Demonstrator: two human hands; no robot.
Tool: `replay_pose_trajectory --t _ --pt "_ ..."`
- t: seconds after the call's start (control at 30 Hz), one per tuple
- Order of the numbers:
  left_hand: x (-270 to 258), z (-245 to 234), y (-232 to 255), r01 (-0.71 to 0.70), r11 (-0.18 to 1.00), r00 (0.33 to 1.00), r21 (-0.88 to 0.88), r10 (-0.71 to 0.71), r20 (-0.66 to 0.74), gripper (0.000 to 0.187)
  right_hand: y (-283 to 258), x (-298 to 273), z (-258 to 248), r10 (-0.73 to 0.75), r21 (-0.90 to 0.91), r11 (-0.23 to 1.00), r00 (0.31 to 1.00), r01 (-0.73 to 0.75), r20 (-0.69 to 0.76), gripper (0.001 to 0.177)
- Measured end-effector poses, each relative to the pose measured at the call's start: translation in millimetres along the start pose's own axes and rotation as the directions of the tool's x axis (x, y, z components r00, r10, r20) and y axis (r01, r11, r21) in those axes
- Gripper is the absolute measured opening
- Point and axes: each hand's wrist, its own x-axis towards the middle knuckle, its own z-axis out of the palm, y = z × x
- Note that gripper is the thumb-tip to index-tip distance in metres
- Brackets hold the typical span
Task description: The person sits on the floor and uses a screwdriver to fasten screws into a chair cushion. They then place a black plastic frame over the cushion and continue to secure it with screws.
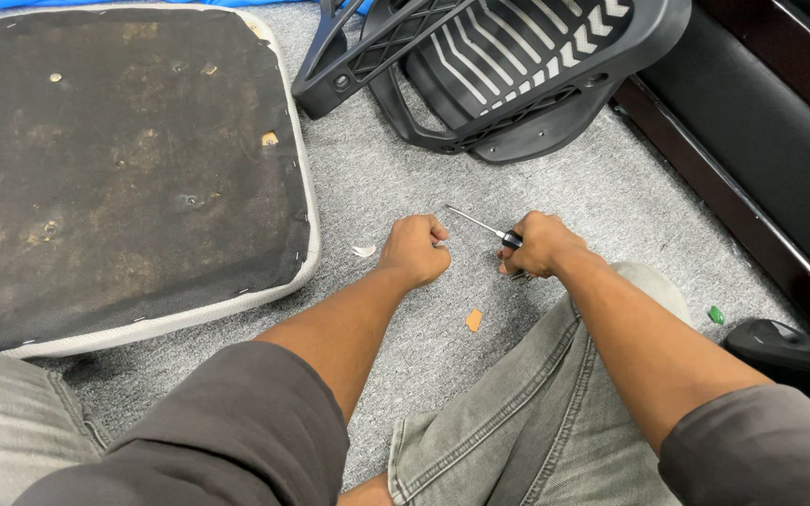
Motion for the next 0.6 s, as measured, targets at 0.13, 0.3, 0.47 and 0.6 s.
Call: replay_pose_trajectory --t 0.13,0.3,0.47,0.6 --pt "2.4 1.3 -3.1 -0.01 1.0 1.0 0.007 0.01 0.011 0.027 2.1 3.9 2.3 0.02 -0.047 0.999 1.0 -0.02 0.002 0.021" --pt "4.5 3.2 -10.3 -0.005 1.0 1.0 -0.015 0.005 0.007 0.026 4.9 6.8 5.6 -0.014 0.004 1.0 0.999 0.015 -0.042 0.021" --pt "3.5 -0.9 -20.1 -0.066 0.997 0.998 -0.046 0.065 -0.026 0.024 -5.0 7.5 6.0 -0.076 0.188 0.978 0.995 0.088 -0.068 0.028" --pt "-1.6 -13.3 -26.9 -0.084 0.994 0.996 -0.075 0.081 -0.035 0.029 -26.4 0.4 8.2 -0.095 0.307 0.945 0.993 0.11 -0.064 0.029"
